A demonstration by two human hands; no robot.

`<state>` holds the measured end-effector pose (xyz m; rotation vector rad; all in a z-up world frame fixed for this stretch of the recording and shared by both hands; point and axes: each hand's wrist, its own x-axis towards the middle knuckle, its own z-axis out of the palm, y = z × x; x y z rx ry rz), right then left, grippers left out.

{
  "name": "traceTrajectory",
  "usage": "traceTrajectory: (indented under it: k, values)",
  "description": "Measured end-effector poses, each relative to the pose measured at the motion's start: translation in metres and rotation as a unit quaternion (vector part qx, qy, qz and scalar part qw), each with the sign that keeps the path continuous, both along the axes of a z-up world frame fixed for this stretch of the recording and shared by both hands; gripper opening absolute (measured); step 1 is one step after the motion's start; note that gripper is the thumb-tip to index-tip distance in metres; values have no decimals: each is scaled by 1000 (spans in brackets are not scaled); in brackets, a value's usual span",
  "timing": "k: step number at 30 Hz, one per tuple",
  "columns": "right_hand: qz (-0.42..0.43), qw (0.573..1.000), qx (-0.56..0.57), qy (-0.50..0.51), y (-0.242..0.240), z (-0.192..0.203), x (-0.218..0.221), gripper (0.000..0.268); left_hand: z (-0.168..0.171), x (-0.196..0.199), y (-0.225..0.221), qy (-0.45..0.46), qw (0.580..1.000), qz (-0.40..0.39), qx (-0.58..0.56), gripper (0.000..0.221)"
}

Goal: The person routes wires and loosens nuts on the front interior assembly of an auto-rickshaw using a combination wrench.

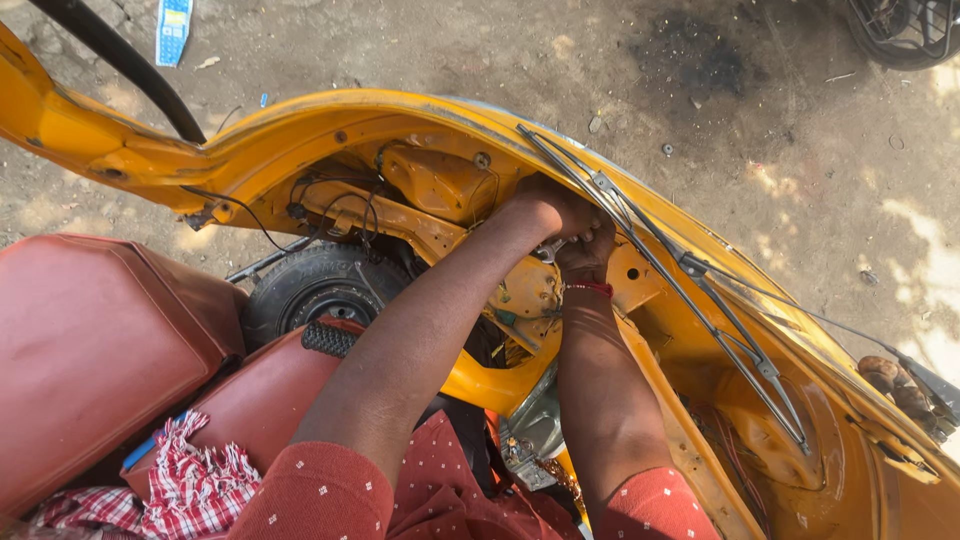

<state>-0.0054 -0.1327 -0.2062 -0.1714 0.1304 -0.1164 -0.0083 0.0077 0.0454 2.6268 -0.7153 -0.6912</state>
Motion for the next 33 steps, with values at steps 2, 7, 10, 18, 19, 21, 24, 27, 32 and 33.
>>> traceTrajectory:
  k: [2,7,10,18,19,21,24,27,32,33]
  values:
    - [-8,1000,1,16,-2,-11,3,24,-10,3,-4,24,1000,8,-1,38]
    - [-11,998,-54,31,-5,-17,8,24,-58,25,-9,18,996,-37,-75,35]
    - [-19,997,-62,29,-4,-10,4,22,-91,29,-8,65,978,-10,-199,25]
    - [37,981,-60,178,23,68,-39,22,-106,-39,23,249,563,430,-660,20]
    - [41,969,-143,196,29,81,-51,21,-101,-44,28,275,482,462,-691,19]
    - [50,922,-307,232,44,103,-79,27,-95,-52,33,320,305,518,-733,17]
    - [103,893,-432,68,61,125,-111,43,-99,-64,23,273,415,470,-730,21]
    - [101,853,-495,132,69,142,-116,30,-113,-58,4,224,535,444,-683,24]
    - [-38,613,-774,152,52,159,-127,31,-170,4,3,306,437,463,-708,29]
    - [-56,557,-815,152,49,165,-130,31,-180,19,2,316,399,492,-706,29]
